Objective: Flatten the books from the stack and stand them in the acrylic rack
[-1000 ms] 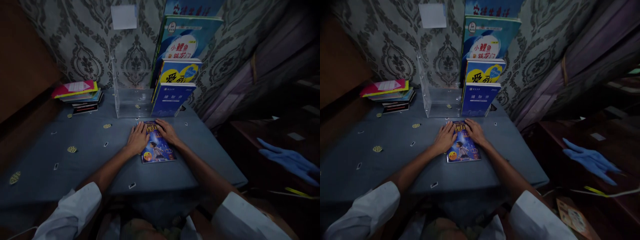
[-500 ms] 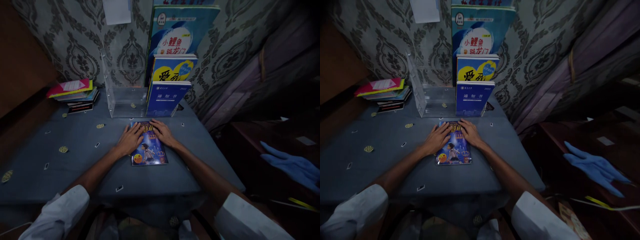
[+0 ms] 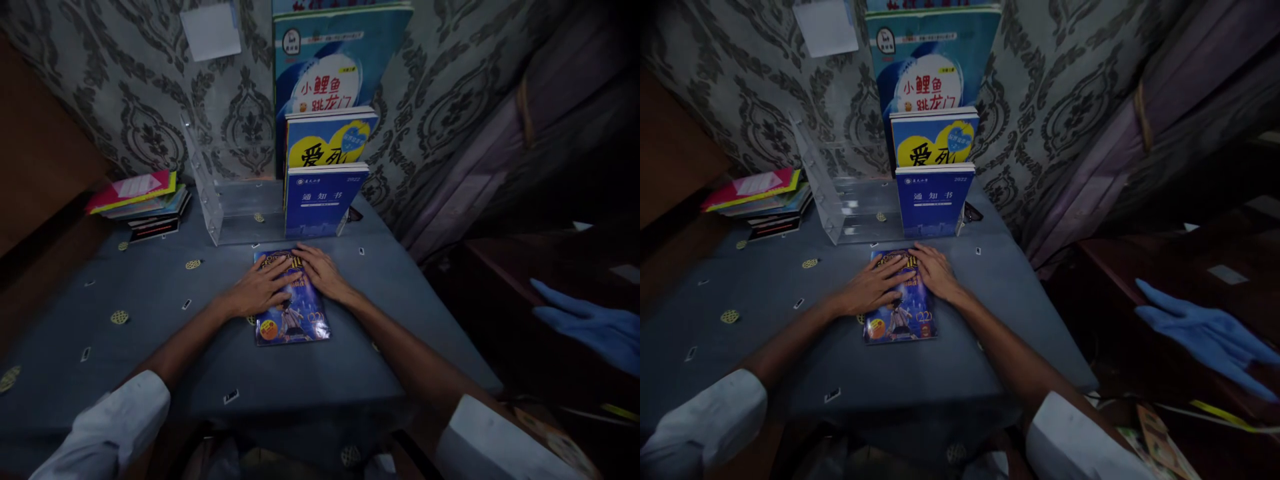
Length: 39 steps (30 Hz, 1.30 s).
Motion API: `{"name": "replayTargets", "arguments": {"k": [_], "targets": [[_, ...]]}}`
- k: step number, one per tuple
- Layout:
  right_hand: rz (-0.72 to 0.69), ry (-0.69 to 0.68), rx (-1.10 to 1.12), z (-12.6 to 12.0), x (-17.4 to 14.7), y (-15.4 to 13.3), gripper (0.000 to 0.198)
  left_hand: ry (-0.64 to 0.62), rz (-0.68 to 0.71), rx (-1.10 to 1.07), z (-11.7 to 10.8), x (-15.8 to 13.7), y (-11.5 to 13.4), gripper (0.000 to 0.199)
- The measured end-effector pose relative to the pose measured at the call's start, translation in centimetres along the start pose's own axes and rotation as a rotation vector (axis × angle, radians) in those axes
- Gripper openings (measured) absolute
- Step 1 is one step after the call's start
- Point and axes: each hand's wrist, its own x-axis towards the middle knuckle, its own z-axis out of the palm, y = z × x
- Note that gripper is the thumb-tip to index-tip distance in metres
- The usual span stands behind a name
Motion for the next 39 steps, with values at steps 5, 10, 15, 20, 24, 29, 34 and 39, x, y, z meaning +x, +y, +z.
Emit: {"name": "replayTargets", "arguments": {"k": [5,10,15,20,24,29,34,39], "targets": [[-0.009,-0.006,0.009,-0.2,0.0,0.1,0.045,-0.037,0.061,-0.048,-0.7,0.0,0.6,0.058],[-0.009,-0.008,0.012,-0.1,0.0,0.3,0.046,-0.027,0.134,-0.049,-0.6,-0.1,1.9,0.06],[-0.03,0.012,0.059,-0.1,-0.1,0.6,0.046,-0.014,0.205,-0.076,-0.5,-0.4,3.8,0.063],[-0.049,0.01,0.078,-0.4,-0.1,0.7,0.045,-0.019,0.267,-0.117,-0.8,-0.8,5.6,0.069],[-0.052,0.014,0.064,-0.3,0.0,0.9,0.044,-0.025,0.31,-0.101,-1.0,-0.9,6.5,0.06],[-0.058,0.028,0.046,-0.1,0.1,1.0,0.044,0.008,0.295,-0.094,-0.7,-0.9,6.7,0.053],[-0.073,0.047,0.042,-0.2,0.0,0.7,0.045,0.032,0.289,-0.095,-0.4,-1.0,6.7,0.054],[-0.094,0.04,0.036,-0.3,0.0,0.5,0.044,0.022,0.285,-0.092,-0.4,-1.1,6.7,0.054]]}}
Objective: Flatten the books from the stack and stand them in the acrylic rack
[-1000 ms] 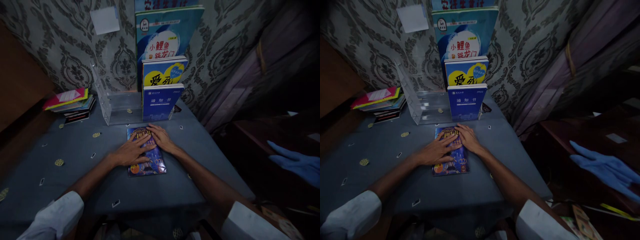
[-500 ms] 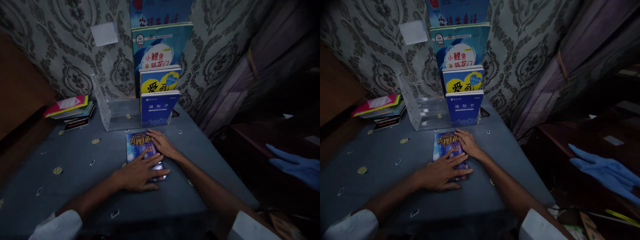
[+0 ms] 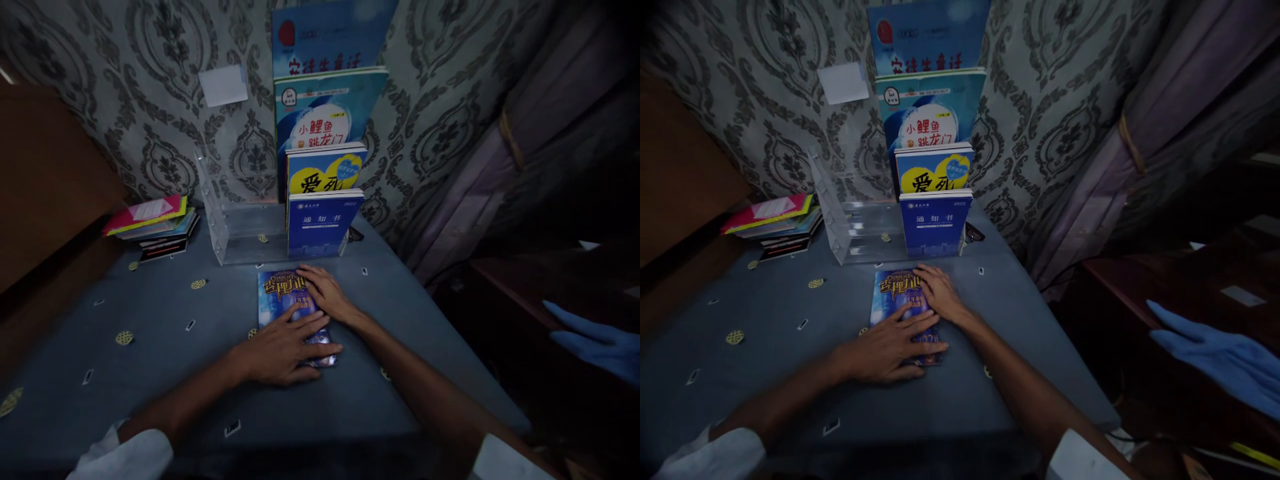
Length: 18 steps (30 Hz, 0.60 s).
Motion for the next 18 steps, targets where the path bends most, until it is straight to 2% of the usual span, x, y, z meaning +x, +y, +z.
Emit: {"name": "replayTargets", "arguments": {"k": [9,15,18], "targets": [[0.028,-0.014,-0.048,0.11,-0.04,-0.15,0.045,-0.028,-0.009,-0.019,-0.29,0.0,0.06,0.053],[0.023,-0.026,-0.086,0.05,-0.35,-0.38,0.045,0.005,-0.015,-0.11,-0.31,-0.29,-0.19,0.065],[0.021,-0.03,-0.105,0.03,-0.62,-0.54,0.046,0.042,-0.061,-0.19,-0.49,-0.14,-0.36,0.055]]}}
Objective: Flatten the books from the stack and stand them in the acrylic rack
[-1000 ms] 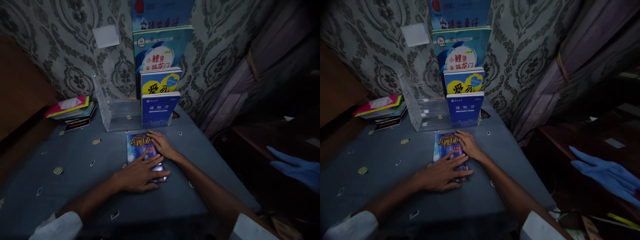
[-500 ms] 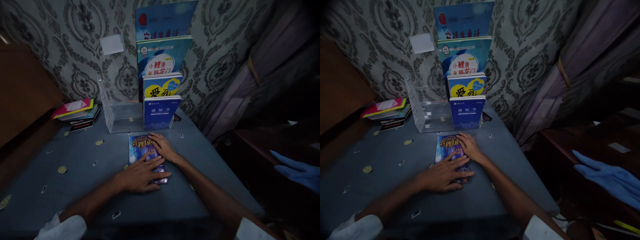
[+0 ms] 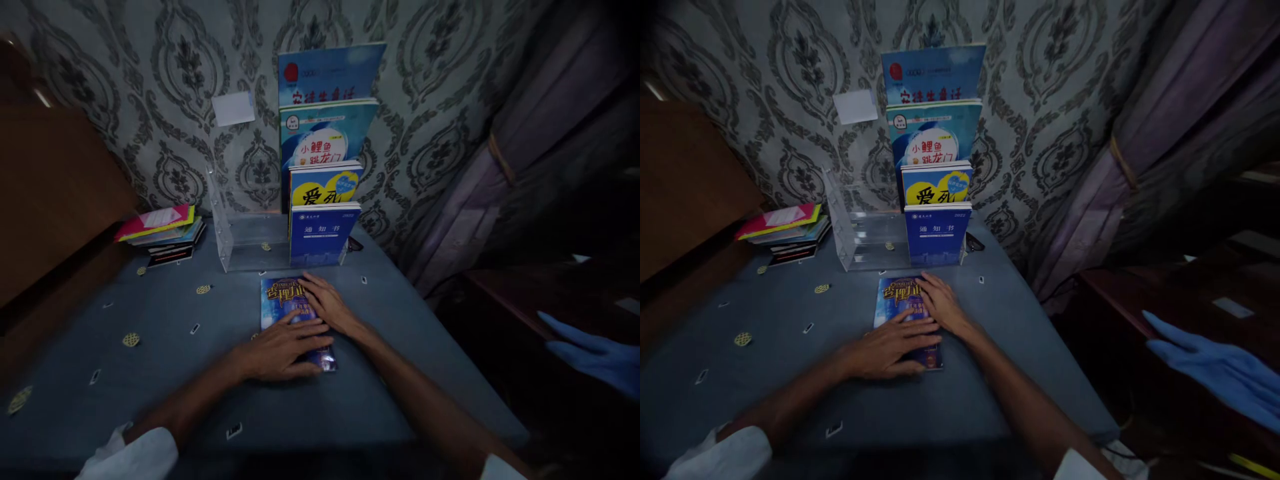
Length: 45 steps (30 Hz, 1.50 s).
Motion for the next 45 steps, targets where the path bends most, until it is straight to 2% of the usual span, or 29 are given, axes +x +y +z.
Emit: {"name": "replayTargets", "arguments": {"k": [5,12,18,22,25,29,32,36,40,45], "targets": [[-0.001,-0.005,-0.011,-0.2,-0.5,-0.2,0.046,0.095,-0.035,-0.037,0.1,0.4,-1.1,0.04],[0.025,-0.026,0.003,-0.4,-0.7,-0.4,0.046,0.206,-0.075,0.064,0.6,0.5,-4.0,0.038],[0.048,-0.015,0.017,-0.5,-0.8,-1.2,0.046,0.282,-0.244,0.064,0.1,1.2,-6.7,0.04],[0.06,-0.033,0.006,-0.8,-1.0,-1.5,0.047,0.36,-0.462,0.119,0.2,1.4,-8.2,0.04],[0.076,-0.116,0.007,-1.4,-1.1,-2.1,0.056,0.404,-0.594,0.197,0.1,1.5,-8.2,0.04],[0.085,-0.264,-0.005,-2.3,-1.0,-3.1,0.08,0.356,-0.631,0.35,-0.8,1.9,-6.8,0.035],[0.102,-0.299,-0.013,-2.6,-0.9,-3.6,0.083,0.298,-0.651,0.438,-1.3,2.3,-5.9,0.031],[0.124,-0.318,0.0,-2.8,-0.8,-4.0,0.085,0.303,-0.669,0.493,-1.5,2.9,-6.1,0.03],[0.15,-0.328,0.02,-2.9,-0.8,-4.5,0.09,0.398,-0.666,0.408,-1.6,2.9,-7.4,0.03],[0.153,-0.308,0.116,-2.7,-1.0,-4.2,0.107,0.657,-0.658,0.06,-2.5,2.2,-8.9,0.03]]}}
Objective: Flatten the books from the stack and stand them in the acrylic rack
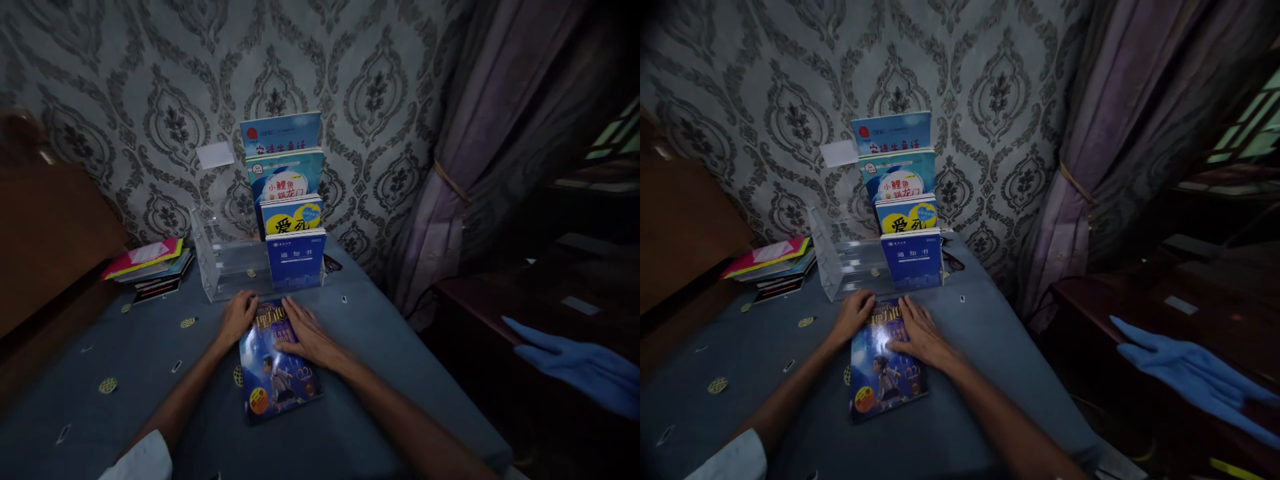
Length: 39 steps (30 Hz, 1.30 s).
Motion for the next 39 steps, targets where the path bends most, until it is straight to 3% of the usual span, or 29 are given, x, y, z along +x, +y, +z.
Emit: {"name": "replayTargets", "arguments": {"k": [5,8,11,14,19,25,29,32,35,39], "targets": [[-0.005,0.128,0.14,0.7,0.4,1.0,0.128,0.132,-0.141,-0.502,-1.5,0.5,0.0,0.033],[0.021,0.198,0.244,0.9,0.8,1.5,0.132,0.151,-0.281,-0.776,-2.3,-0.1,0.7,0.044],[0.042,0.262,0.319,1.0,1.1,1.8,0.131,0.078,-0.418,-1.053,-2.6,-1.7,1.8,0.057],[0.039,0.319,0.328,1.1,1.2,2.1,0.128,-0.068,-0.459,-1.196,-2.3,-3.9,2.8,0.06],[-0.016,0.368,0.271,0.9,0.9,1.6,0.12,-0.228,-0.497,-1.262,-1.6,-6.6,3.1,0.077],[-0.002,0.432,0.266,0.5,0.4,0.7,0.11,-0.227,-0.458,-1.2,-1.4,-7.0,2.7,0.089],[0.085,0.531,0.482,0.6,-0.1,1.5,0.098,-0.214,-0.448,-1.202,-1.7,-7.1,3.1,0.092],[0.114,0.324,0.733,0.3,-1.5,1.7,0.071,-0.207,-0.404,-1.185,-1.8,-7.2,3.3,0.085],[0.061,0.086,0.845,-0.4,-3.3,0.8,0.048,-0.188,-0.348,-1.15,-1.9,-7.3,3.4,0.078],[0.018,0.133,0.799,-1.5,-4.5,-1.1,0.038,-0.155,-0.254,-1.04,-2.5,-7.0,4.2,0.077]]}}
